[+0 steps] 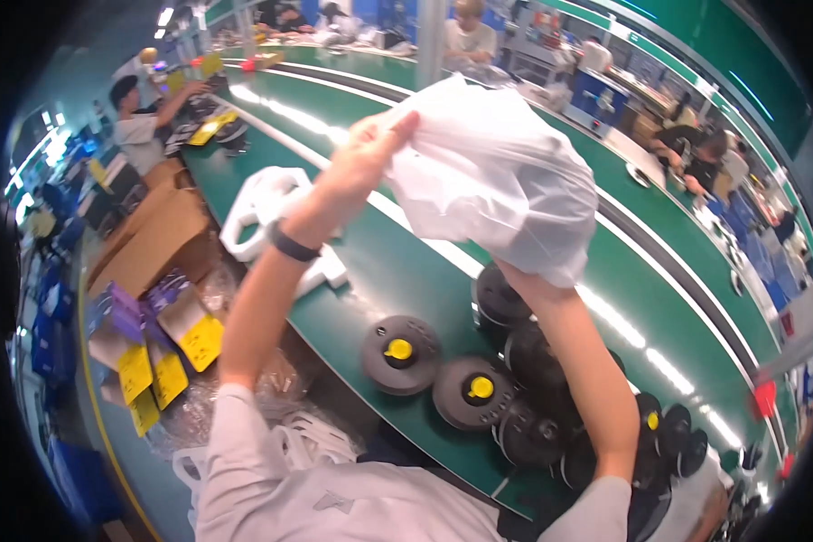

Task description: Packaging industrial light fixture components into protective bags and placing them into foam inserts on an assembly line.

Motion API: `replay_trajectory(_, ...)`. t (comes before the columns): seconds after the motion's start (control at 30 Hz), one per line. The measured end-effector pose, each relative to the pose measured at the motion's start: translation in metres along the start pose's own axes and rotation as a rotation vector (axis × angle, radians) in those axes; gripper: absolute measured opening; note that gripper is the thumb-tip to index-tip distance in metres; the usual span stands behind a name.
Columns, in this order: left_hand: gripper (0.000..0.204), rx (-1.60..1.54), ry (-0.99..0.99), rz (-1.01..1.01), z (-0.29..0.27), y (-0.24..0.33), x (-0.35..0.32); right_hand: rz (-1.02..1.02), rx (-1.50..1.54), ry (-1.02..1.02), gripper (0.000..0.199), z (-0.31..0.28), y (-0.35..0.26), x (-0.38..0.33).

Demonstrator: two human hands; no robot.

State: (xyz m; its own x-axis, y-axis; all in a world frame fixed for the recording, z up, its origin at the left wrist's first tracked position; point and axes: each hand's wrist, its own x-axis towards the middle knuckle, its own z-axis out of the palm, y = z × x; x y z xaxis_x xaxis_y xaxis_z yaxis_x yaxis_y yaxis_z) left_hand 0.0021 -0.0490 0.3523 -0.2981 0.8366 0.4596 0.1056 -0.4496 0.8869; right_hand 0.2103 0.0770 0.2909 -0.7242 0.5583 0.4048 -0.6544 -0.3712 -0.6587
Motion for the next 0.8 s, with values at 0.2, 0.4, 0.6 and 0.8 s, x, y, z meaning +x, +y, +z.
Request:
replay_trajectory(0.2,0.051,-0.436,0.046,-0.03,0.004,0.02,-0.018,0.118,0.043,0.052,0.056,0.004,0.011,-0.026)
replay_trajectory(0.4,0.054,-0.486,0.057,-0.295,-0.007,-0.011,-0.044,0.141,0.027,-0.004,0.06,-0.007,0.018,-0.031)
replay_trajectory(0.6,0.047,0.294,-0.23,-0.379,-0.014,0.035,-0.07,0.115,-0.226,0.016,0.06,-0.029,0.022,-0.059)
replay_trajectory(0.8,0.051,0.492,-0.13,-0.548,0.018,0.077,-0.078,0.039,-0.533,-0.022,0.061,-0.045,0.013,-0.066)
